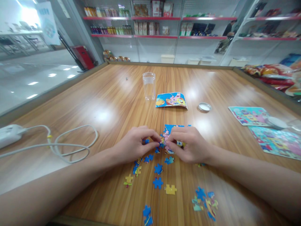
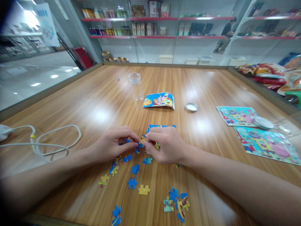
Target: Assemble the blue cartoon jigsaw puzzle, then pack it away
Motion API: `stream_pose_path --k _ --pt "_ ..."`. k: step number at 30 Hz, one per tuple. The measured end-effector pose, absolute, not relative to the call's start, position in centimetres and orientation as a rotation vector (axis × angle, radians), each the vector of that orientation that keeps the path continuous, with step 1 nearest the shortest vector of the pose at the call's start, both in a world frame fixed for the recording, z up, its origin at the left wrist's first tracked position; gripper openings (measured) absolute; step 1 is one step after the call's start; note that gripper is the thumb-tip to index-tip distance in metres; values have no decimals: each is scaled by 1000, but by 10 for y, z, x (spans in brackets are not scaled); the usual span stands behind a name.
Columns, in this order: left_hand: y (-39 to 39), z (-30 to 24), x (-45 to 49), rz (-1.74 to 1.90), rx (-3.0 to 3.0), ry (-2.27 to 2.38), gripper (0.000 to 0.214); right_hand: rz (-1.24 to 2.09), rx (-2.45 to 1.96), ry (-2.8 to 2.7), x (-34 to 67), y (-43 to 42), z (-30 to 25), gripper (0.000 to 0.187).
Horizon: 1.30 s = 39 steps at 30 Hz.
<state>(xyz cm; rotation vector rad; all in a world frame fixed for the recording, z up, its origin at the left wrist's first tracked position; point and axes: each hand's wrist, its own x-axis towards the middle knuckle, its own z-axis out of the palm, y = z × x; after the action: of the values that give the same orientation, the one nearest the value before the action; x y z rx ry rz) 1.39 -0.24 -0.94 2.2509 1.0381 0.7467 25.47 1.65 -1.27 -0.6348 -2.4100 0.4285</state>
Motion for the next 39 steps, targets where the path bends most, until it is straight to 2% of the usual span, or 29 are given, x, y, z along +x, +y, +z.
stream_pose_path --k 8,12,17,22,31,39 --pt "3 -1 6 776 2503 911 19 404 -677 -2363 256 19 -12 17" --pt "7 3 1 680 2618 715 31 395 -614 -2406 257 19 -13 11" --pt "8 0 1 575 2631 601 36 390 -542 -2541 256 17 -12 15" --pt "8 -1 0 559 2608 613 34 300 -672 -2630 255 15 -10 24" --pt "8 1 1 582 2573 600 44 330 -696 -2619 254 14 -8 20" --pt "10 0 0 591 2571 583 36 351 -647 -2391 258 17 -15 15"
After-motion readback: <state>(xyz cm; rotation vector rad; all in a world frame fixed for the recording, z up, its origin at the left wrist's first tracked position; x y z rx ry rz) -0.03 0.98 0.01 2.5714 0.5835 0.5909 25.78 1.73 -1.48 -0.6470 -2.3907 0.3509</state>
